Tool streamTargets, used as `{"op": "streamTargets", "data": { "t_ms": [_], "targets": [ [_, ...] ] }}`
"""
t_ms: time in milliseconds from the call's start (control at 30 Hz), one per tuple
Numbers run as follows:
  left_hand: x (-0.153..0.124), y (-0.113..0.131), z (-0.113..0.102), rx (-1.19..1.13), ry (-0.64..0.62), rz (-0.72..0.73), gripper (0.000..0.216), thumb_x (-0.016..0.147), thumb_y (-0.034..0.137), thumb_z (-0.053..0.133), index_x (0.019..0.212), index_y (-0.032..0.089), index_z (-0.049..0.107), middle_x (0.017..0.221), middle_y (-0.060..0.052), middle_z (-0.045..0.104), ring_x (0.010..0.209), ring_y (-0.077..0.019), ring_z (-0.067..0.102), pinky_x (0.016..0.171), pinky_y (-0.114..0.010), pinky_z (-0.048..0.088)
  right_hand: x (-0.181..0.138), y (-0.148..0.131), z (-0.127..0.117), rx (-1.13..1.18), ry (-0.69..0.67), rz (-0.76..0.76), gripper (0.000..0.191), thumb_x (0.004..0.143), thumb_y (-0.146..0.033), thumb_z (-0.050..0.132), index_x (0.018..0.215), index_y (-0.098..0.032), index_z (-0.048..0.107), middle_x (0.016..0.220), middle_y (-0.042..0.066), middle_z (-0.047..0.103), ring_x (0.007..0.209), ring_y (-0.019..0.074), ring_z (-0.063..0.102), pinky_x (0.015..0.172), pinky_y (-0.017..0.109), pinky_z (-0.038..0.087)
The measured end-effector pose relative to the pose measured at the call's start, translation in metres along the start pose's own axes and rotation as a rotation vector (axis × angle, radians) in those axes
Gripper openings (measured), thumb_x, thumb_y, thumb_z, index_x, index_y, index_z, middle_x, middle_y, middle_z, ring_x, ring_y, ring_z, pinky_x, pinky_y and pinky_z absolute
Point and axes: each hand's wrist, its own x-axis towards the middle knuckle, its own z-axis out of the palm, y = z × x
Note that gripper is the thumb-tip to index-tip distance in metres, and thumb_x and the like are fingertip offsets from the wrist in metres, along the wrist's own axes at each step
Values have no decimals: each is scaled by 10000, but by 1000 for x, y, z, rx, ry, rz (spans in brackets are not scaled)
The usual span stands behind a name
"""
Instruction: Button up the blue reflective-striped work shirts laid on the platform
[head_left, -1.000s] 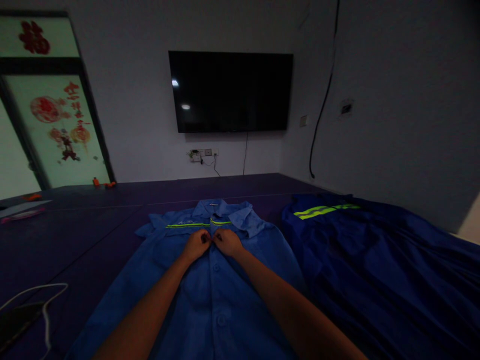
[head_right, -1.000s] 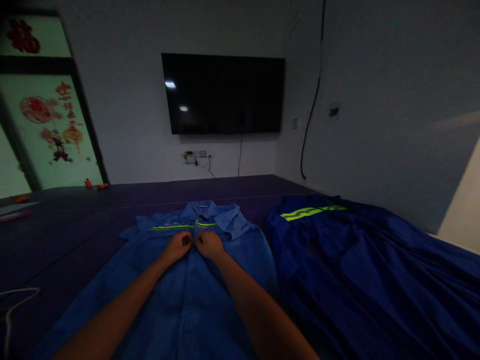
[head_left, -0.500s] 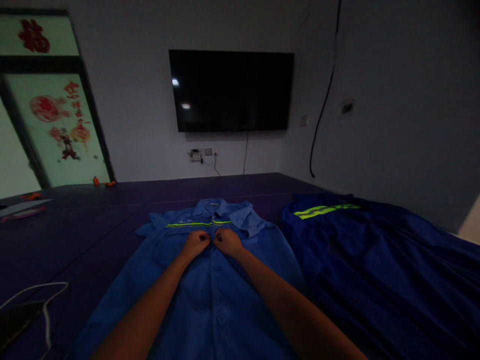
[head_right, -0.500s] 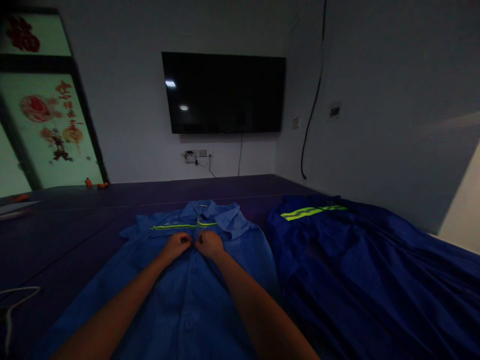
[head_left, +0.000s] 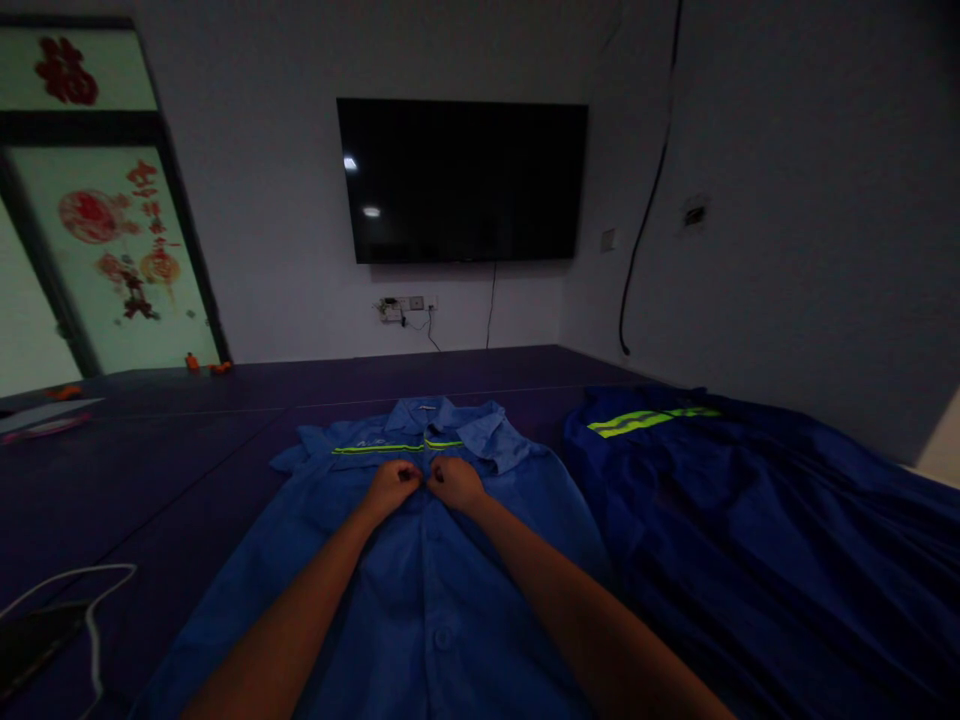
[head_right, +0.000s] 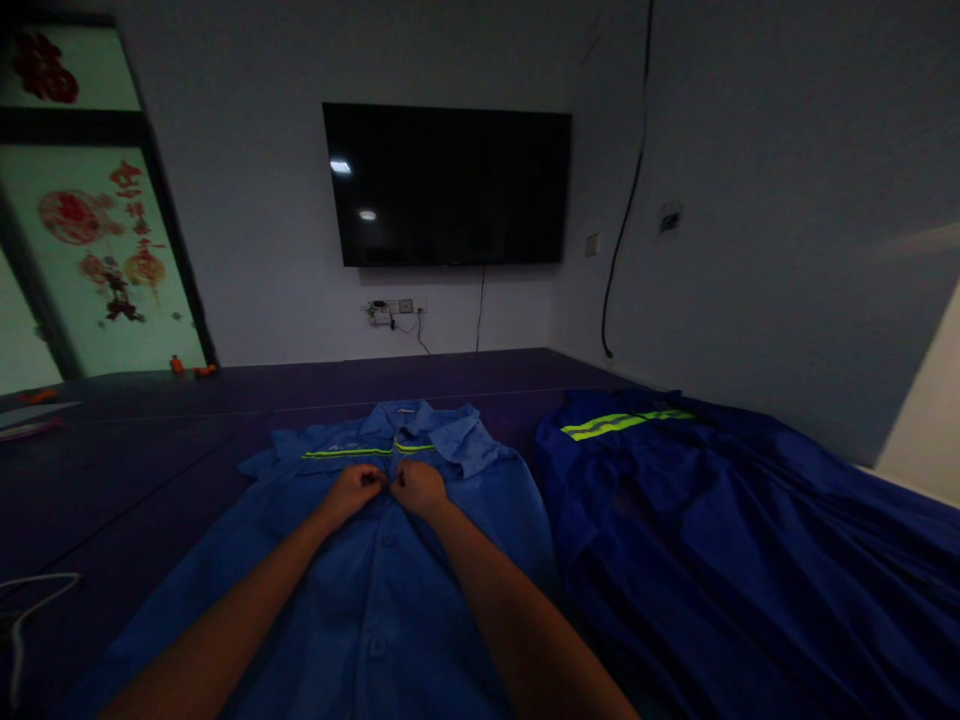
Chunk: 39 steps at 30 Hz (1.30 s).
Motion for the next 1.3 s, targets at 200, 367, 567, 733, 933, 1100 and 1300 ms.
{"op": "streamTargets", "data": {
  "t_ms": [200,367,567,733,933,1100,1300],
  "targets": [
    [-1,-1,1,-13,-2,15,173,625,177,522,724,125,653,679,-32,646,627,-147,562,584,-234,420,0,0,0,14,8,-1,200,750,-242,490,873,-183,636,835,40,669,765,152,601,579,206,353],
    [0,-2,1,-13,-3,44,144,627,162,523,710,128,635,673,-25,636,642,-143,559,598,-230,424,1,1,1,46,26,-2,202,750,-240,491,868,-177,642,834,42,673,778,154,604,576,200,355],
    [2,-1,2,20,-7,75,113,621,139,520,681,132,616,642,-3,607,603,-122,528,575,-215,400,2,1,1,95,42,-8,216,736,-193,508,904,-173,643,842,38,681,768,143,615,594,189,375],
    [1,2,3,57,-2,94,106,628,136,515,678,130,609,591,16,570,555,-108,489,536,-204,359,3,3,2,190,121,-29,203,733,-201,536,904,-172,643,834,39,685,754,141,617,610,189,389],
    [-2,6,4,106,-2,115,123,635,127,507,704,130,610,593,19,560,539,-102,479,522,-204,336,5,6,7,250,153,-27,244,716,-239,583,949,-189,635,803,24,686,744,148,617,598,191,390],
    [-4,9,4,187,5,137,139,636,111,502,719,138,610,602,16,568,542,-103,485,528,-205,345,7,9,10,285,156,-25,262,687,-196,586,945,-186,632,783,17,682,728,145,616,592,190,387],
    [-5,9,4,212,4,131,138,620,105,514,710,144,612,586,20,560,562,-112,497,542,-208,356,8,10,12,307,160,-15,272,667,-154,570,930,-185,634,770,9,679,713,139,613,588,187,388]
  ]
}}
